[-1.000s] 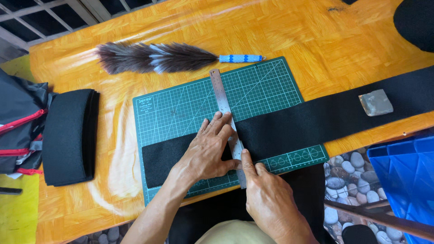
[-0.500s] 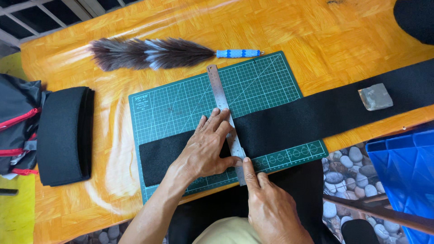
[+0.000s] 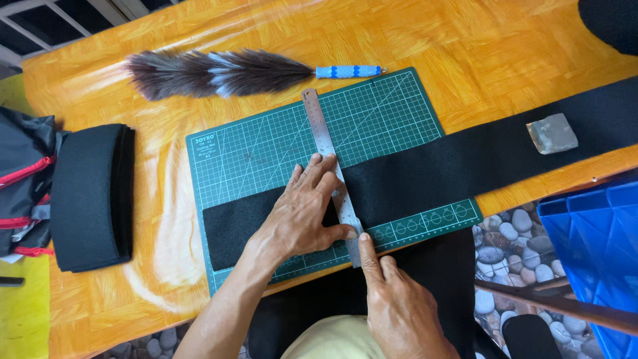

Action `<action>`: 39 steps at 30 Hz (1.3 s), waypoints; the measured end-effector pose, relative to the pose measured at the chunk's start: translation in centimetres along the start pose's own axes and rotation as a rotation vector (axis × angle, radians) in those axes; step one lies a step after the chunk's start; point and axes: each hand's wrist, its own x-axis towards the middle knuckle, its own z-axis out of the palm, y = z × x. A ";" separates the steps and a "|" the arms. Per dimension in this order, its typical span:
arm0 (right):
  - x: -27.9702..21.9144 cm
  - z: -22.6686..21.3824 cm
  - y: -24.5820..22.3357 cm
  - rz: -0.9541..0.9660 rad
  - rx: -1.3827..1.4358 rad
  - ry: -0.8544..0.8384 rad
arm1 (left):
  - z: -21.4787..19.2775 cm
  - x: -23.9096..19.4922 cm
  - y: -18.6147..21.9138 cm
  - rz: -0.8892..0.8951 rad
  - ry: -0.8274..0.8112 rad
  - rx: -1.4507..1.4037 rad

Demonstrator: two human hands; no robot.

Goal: The person measures a piece of black fabric on a green cutting mat using a metal ruler. They then use a red utility knife to cut the fabric along the ruler's edge, creating a straight cut.

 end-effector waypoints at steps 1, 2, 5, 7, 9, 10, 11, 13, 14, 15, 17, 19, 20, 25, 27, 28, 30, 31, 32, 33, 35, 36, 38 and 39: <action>-0.1 -0.2 -0.1 0.015 0.003 -0.023 | 0.0 0.0 0.0 0.005 -0.003 -0.004; -0.2 -0.4 -0.2 0.029 0.005 -0.045 | 0.0 -0.1 0.0 0.010 -0.006 -0.009; -0.2 0.4 -0.1 0.032 -0.035 -0.022 | 0.1 -0.1 -0.1 0.007 -0.007 -0.001; -0.3 0.6 0.0 0.031 -0.037 -0.018 | 0.0 -0.1 0.0 0.001 -0.011 -0.011; -0.4 0.6 0.0 0.029 -0.039 -0.015 | -0.1 0.0 0.0 -0.004 -0.015 -0.021; -0.5 0.6 0.0 0.032 -0.034 -0.021 | -0.1 0.0 0.0 -0.005 -0.016 -0.019; -0.5 0.6 0.1 0.035 -0.029 -0.027 | -0.1 0.0 0.0 -0.004 -0.016 -0.016; -0.6 0.8 0.3 0.017 -0.039 -0.010 | -0.1 -0.1 0.0 0.001 -0.011 -0.019; -0.6 0.9 0.3 0.000 -0.049 0.006 | -0.1 -0.1 0.0 0.007 -0.005 -0.022; -0.7 0.8 0.3 0.001 -0.049 0.007 | 0.0 -0.1 0.0 0.009 -0.006 -0.021; -0.8 0.6 0.3 0.018 -0.027 -0.050 | 0.0 -0.1 -0.1 0.010 -0.003 -0.012; -1.0 0.4 0.2 0.031 -0.008 -0.080 | 0.0 0.0 -0.1 0.006 -0.007 -0.018; -1.1 0.3 0.2 0.044 0.011 -0.110 | 0.0 0.0 0.0 0.001 -0.011 -0.024; -1.5 0.9 0.5 0.034 -0.003 -0.082 | 0.0 -0.1 0.0 0.001 -0.007 -0.034; -1.5 0.6 0.4 0.048 -0.001 -0.101 | 0.0 -0.1 0.0 0.009 0.002 -0.027; -1.5 0.5 0.4 0.054 0.004 -0.134 | 0.0 0.0 0.0 0.005 -0.002 -0.027; -1.6 0.4 0.4 0.059 0.009 -0.166 | -0.1 0.0 0.0 0.001 -0.005 -0.026; -1.7 0.5 0.5 0.060 0.004 -0.165 | -0.2 0.0 0.1 0.006 -0.004 -0.028; -1.8 0.6 0.5 0.060 -0.002 -0.165 | -0.2 -0.1 0.1 0.010 -0.003 -0.030; -1.8 0.2 0.4 0.061 -0.001 -0.164 | -0.3 0.0 0.1 0.012 -0.003 -0.029; -1.9 -0.6 0.2 0.084 0.034 -0.215 | -0.5 -0.1 0.3 0.000 -0.023 -0.051; -2.1 -0.5 0.4 0.084 0.035 -0.216 | -0.4 -0.3 0.3 0.000 -0.025 -0.052; -2.0 -0.5 1.0 0.045 0.067 -0.150 | -0.5 -0.1 0.3 -0.010 -0.026 -0.050; -2.2 -0.9 1.4 0.044 0.064 -0.149 | -0.5 -0.1 0.4 -0.010 -0.023 -0.050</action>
